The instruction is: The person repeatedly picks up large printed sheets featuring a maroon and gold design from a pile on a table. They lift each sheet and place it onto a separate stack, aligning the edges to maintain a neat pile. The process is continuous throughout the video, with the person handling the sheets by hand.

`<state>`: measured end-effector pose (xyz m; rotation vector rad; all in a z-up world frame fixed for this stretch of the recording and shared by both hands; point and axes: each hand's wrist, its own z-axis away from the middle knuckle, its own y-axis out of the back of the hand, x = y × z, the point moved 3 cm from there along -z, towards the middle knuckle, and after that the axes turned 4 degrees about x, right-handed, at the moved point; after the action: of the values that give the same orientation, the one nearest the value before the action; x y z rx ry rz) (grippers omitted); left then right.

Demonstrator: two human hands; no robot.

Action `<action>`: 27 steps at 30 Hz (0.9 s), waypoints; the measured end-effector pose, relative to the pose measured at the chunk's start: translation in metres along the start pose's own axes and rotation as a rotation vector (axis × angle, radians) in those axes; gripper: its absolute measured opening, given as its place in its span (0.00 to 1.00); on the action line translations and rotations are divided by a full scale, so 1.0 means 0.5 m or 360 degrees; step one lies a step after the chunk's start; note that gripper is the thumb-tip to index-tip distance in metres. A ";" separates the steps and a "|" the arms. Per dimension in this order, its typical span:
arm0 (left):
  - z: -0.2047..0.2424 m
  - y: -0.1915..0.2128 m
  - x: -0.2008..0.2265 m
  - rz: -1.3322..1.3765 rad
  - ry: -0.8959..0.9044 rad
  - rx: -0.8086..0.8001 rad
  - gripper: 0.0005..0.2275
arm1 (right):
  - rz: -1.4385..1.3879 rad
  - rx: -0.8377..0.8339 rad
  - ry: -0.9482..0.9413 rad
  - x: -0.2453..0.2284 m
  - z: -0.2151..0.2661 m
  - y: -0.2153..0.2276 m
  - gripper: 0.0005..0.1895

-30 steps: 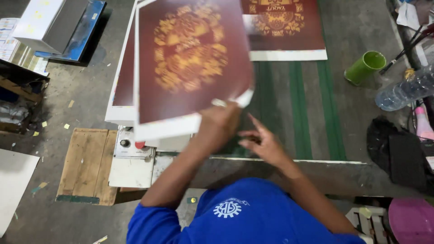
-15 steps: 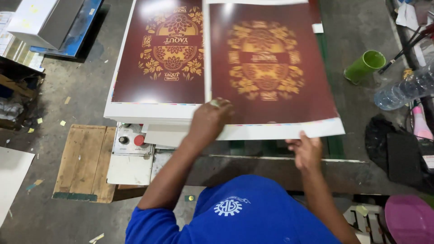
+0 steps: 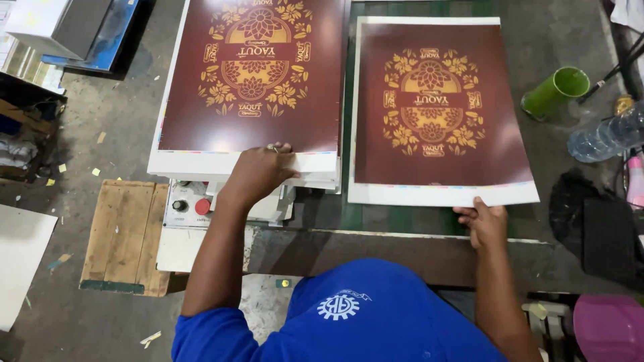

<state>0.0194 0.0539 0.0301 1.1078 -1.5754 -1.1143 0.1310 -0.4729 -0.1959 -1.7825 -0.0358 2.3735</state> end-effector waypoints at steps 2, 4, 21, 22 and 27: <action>0.005 0.003 0.003 0.0083 0.0010 0.0069 0.13 | 0.0009 -0.0017 0.0003 -0.005 -0.042 -0.046 0.12; 0.010 0.005 0.009 0.0163 0.0013 0.0141 0.09 | 0.0012 -0.0031 0.0011 -0.006 -0.095 -0.083 0.12; 0.019 0.032 0.034 0.0132 0.0200 0.0846 0.04 | -0.0262 -0.1654 0.1026 -0.575 0.357 -0.358 0.30; 0.018 0.033 0.039 0.0141 0.0195 0.0817 0.04 | -0.0269 -0.1632 0.1005 -0.602 0.386 -0.346 0.30; 0.023 0.034 0.050 0.0030 0.0179 0.0827 0.04 | 0.0505 -0.2358 0.1326 -0.663 0.531 -0.320 0.09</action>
<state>0.0001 0.0352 0.0481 1.4586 -1.8310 -0.6247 -0.0136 -0.3432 0.2142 -3.3342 -1.8602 1.3632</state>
